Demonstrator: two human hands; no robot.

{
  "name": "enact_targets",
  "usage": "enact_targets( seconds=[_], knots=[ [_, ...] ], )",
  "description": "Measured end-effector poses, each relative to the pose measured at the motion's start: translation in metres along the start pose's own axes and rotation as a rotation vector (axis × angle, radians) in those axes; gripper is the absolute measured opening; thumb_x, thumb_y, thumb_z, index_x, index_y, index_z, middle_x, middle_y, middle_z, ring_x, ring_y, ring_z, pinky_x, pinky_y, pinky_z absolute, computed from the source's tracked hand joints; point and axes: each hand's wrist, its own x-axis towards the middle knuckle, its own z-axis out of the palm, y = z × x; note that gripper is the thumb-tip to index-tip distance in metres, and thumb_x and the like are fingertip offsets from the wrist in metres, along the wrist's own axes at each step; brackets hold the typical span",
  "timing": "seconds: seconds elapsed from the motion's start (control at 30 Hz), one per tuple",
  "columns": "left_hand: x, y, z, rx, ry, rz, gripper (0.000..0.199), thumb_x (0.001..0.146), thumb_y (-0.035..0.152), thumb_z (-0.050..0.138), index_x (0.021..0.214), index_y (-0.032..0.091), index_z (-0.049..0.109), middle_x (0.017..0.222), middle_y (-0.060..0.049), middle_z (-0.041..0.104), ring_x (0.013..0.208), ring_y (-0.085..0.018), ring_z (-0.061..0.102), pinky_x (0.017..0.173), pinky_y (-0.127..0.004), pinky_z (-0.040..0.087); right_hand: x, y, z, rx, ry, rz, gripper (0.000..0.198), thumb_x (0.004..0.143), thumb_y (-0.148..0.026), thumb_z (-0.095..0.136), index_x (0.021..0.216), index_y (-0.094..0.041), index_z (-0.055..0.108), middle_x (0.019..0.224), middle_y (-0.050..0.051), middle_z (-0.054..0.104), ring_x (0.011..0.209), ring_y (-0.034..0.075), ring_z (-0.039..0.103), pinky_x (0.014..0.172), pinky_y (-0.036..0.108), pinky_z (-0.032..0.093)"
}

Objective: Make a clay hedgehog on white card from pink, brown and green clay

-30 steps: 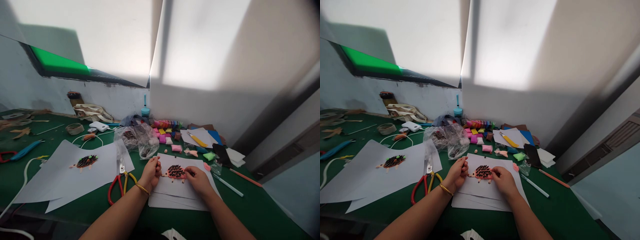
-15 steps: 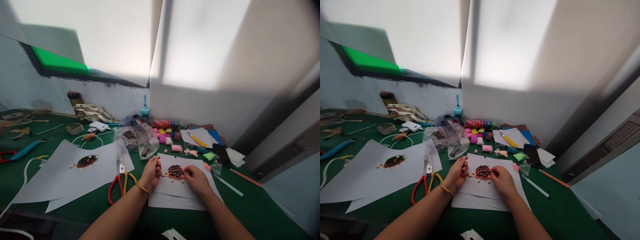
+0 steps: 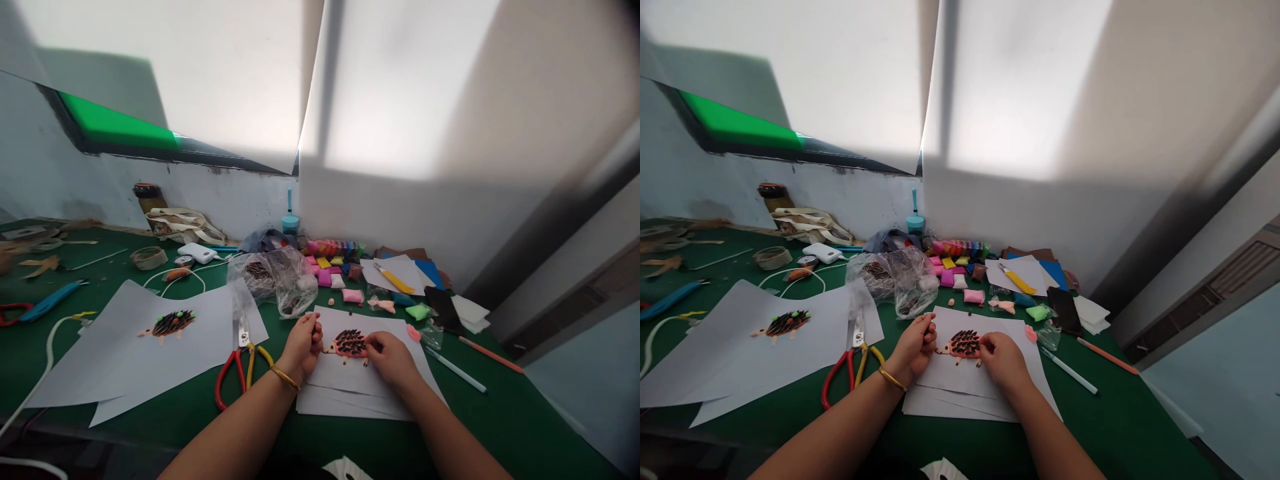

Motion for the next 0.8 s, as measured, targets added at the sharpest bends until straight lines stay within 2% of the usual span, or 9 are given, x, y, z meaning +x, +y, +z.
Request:
enact_targets(
  seconds=[0.2,0.43,0.8],
  knots=[
    [0.0,0.0,0.0,-0.004,0.001,0.005,0.028,0.074,0.03,0.066,0.093,0.019,0.048,0.06,0.007,0.046,0.039,-0.001,0.033,0.036,-0.014,0.012,-0.001,0.0,-0.001,0.016,0.002,-0.054,0.021,0.077,-0.029,0.048,0.083,-0.021,0.068,0.088,0.006,0.067,0.085,0.022,0.06,0.074,0.033,0.045],
    [0.0,0.001,-0.001,-0.008,0.007,-0.006,0.021,0.079,0.028,0.06,0.093,0.018,0.049,0.061,0.006,0.046,0.039,-0.002,0.033,0.036,-0.013,0.012,-0.002,0.009,-0.006,0.133,-0.01,-0.02,0.025,0.078,-0.032,0.049,0.092,-0.023,0.068,0.097,0.005,0.067,0.09,0.021,0.06,0.08,0.033,0.046],
    [-0.002,0.001,-0.001,-0.088,-0.027,-0.047,0.018,0.079,0.024,0.062,0.092,0.017,0.05,0.063,0.005,0.047,0.04,-0.002,0.037,0.034,-0.011,0.017,-0.001,0.005,-0.005,0.019,-0.022,-0.098,0.02,0.077,-0.025,0.049,0.084,-0.021,0.067,0.088,0.005,0.065,0.085,0.02,0.059,0.076,0.032,0.045]
  ],
)
